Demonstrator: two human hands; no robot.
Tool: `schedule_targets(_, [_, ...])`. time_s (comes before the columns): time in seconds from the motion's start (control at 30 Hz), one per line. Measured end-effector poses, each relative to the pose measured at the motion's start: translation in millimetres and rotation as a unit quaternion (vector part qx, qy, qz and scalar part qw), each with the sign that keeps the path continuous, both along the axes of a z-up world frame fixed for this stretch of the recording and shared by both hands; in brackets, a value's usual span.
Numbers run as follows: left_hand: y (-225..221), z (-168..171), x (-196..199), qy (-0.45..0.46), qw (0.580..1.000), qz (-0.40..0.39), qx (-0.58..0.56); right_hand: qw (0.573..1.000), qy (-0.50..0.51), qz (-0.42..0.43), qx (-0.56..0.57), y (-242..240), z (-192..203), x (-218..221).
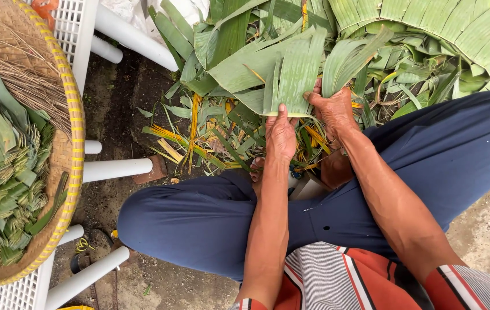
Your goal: Tearing banana leaves into strips, folding them, and trimming them with a knife.
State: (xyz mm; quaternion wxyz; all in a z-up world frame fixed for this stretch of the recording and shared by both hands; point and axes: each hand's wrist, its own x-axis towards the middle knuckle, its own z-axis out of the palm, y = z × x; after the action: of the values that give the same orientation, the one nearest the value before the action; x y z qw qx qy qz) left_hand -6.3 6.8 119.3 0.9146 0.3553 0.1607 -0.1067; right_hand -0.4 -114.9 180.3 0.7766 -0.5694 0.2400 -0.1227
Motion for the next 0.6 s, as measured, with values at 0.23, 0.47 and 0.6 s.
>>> schedule_targets(0.23, [-7, -25, 0, -0.005, 1.000, 0.021, 0.011, 1.000, -0.008, -0.006, -0.009, -11, -28, 6])
schedule_targets(0.47, [-9, -46, 1, -0.008, 1.000, 0.023, 0.016, 1.000, -0.007, -0.011, -0.026, -13, -38, 7])
schedule_targets(0.6, [-11, -45, -1, -0.013, 0.999, 0.030, 0.018, 0.999, -0.009, -0.015, -0.037, -14, -40, 4])
